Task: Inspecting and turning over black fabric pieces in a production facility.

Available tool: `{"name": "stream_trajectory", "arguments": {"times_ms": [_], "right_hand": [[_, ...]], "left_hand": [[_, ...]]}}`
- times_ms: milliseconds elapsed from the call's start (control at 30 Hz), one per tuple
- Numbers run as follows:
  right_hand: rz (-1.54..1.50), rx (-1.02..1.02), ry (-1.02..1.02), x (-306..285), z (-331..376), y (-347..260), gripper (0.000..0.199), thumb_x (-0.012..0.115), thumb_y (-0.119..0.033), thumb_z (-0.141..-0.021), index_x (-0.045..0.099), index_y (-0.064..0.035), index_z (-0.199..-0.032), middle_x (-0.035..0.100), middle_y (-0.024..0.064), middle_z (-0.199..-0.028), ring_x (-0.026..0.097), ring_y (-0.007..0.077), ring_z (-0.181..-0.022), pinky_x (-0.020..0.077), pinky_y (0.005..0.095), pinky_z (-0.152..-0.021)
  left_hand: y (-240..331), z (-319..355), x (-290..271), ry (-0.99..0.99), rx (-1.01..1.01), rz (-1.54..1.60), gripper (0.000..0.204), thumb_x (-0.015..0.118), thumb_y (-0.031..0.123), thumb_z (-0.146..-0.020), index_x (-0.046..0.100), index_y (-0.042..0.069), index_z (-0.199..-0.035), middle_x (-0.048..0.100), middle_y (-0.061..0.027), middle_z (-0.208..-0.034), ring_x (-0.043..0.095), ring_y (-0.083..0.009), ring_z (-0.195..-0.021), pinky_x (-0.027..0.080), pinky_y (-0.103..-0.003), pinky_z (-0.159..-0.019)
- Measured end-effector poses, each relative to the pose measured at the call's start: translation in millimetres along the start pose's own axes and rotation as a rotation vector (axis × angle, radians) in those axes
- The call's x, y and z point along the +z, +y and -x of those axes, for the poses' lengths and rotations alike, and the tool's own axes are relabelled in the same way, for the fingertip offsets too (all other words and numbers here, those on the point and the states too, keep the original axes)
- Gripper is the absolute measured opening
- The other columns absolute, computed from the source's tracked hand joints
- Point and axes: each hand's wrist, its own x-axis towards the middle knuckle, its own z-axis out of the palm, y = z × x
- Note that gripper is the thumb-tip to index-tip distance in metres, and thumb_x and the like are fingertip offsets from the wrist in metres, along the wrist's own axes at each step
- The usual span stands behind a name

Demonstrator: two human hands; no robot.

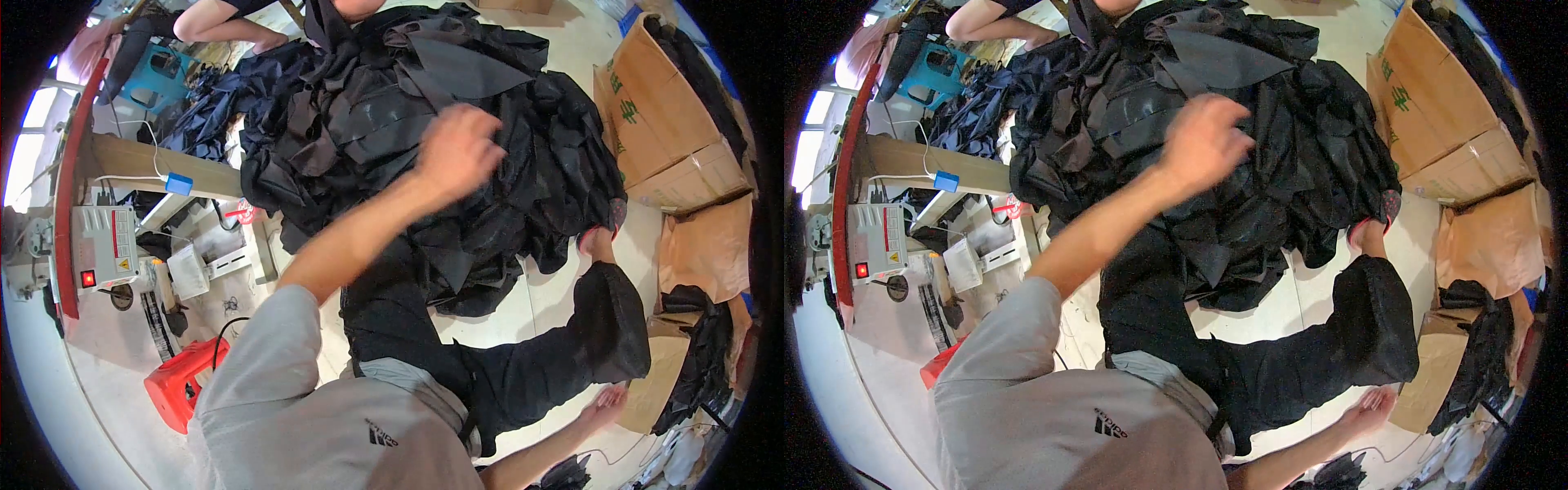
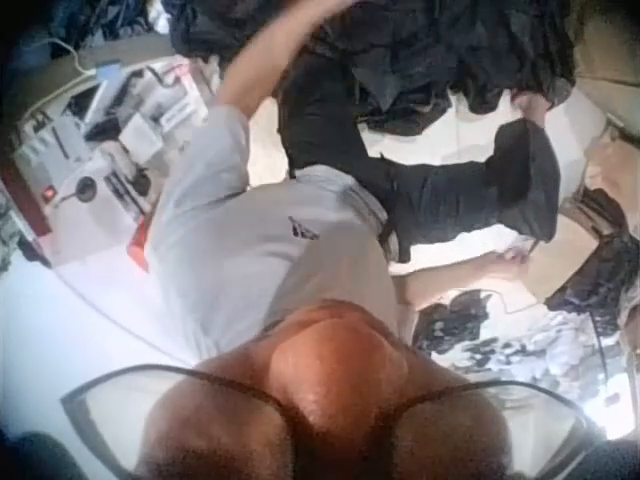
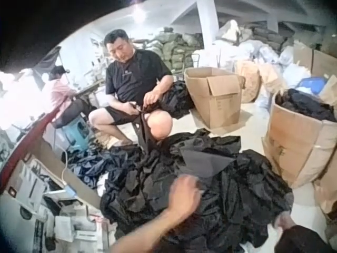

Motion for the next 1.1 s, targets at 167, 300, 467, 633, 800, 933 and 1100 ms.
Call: {"name": "stream_trajectory", "arguments": {"times_ms": [167,300,467,633,800,933,1100], "right_hand": [[0.427,-0.937,0.035,9.6,106.6,-58.2,0.024,0.054,-0.013,-0.102,0.06,0.006,-0.115,0.064,0.0182,-0.108,0.064,0.0274,-0.101,0.0528,0.0381,-0.092],[0.33,-1.109,-0.343,57.6,216.7,-52.3,0.011,0.056,-0.004,-0.099,0.063,0.0018,-0.105,0.064,0.0121,-0.102,0.061,0.0208,-0.087,0.0517,0.0301,-0.081],[0.213,-0.071,-1.563,139.7,348.4,-7.0,0.04,0.065,-0.026,-0.096,0.056,-0.0005,-0.126,0.059,0.0122,-0.123,0.057,0.0231,-0.119,0.047,0.0345,-0.099],[-0.41,1.466,-1.449,187.5,401.4,18.4,0.073,0.052,-0.069,-0.093,0.054,-0.0088,-0.134,0.059,0.0075,-0.136,0.055,0.0294,-0.124,0.0396,0.0484,-0.108],[-0.452,1.409,-1.166,186.3,390.4,12.9,0.058,0.065,-0.055,-0.092,0.062,-0.0079,-0.126,0.065,0.0085,-0.129,0.059,0.03,-0.118,0.0417,0.0499,-0.107],[-0.463,1.219,-1.127,181.2,369.6,0.2,0.04,0.064,-0.032,-0.098,0.062,-0.0048,-0.127,0.065,0.0105,-0.129,0.063,0.0304,-0.114,0.0452,0.0484,-0.105],[-0.564,0.978,-1.251,173.1,353.0,-26.8,0.043,0.057,-0.025,-0.101,0.055,-0.0011,-0.136,0.06,0.014,-0.138,0.055,0.0323,-0.127,0.0385,0.051,-0.113]], "left_hand": [[-187.0,15.5,-44.1,-0.07,-0.762,-0.342,0.037,0.074,0.032,-0.085,0.066,0.004,-0.109,0.065,-0.0189,-0.109,0.062,-0.0386,-0.103,0.051,-0.049,-0.087],[-149.1,34.9,-77.1,0.154,-0.323,-0.268,0.022,0.069,0.028,-0.091,0.069,0.006,-0.096,0.065,-0.0117,-0.091,0.064,-0.0353,-0.087,0.049,-0.046,-0.073],[-14.9,27.9,-168.5,0.229,0.126,-0.277,0.023,0.08,0.025,-0.079,0.064,0.01,-0.078,0.055,-0.0066,-0.069,0.057,-0.0262,-0.063,0.045,-0.037,-0.056],[75.1,44.4,-248.1,0.081,0.564,-0.292,0.039,0.083,0.039,-0.074,0.071,0.006,-0.089,0.053,0.0006,-0.069,0.047,-0.0139,-0.054,0.035,-0.028,-0.047],[91.9,89.1,-268.7,0.075,0.492,-0.253,0.034,0.084,0.032,-0.075,0.072,0.006,-0.093,0.054,0.0019,-0.07,0.048,-0.012,-0.06,0.034,-0.025,-0.05],[109.2,150.9,-233.5,0.196,0.023,0.069,0.035,0.084,0.027,-0.078,0.072,0.006,-0.103,0.061,-0.0021,-0.085,0.057,-0.0182,-0.075,0.043,-0.032,-0.063],[143.9,178.3,-147.0,-0.72,-1.171,1.933,0.081,0.067,0.067,-0.082,0.054,0.007,-0.136,0.059,-0.0091,-0.13,0.056,-0.0254,-0.12,0.04,-0.04,-0.107]]}}
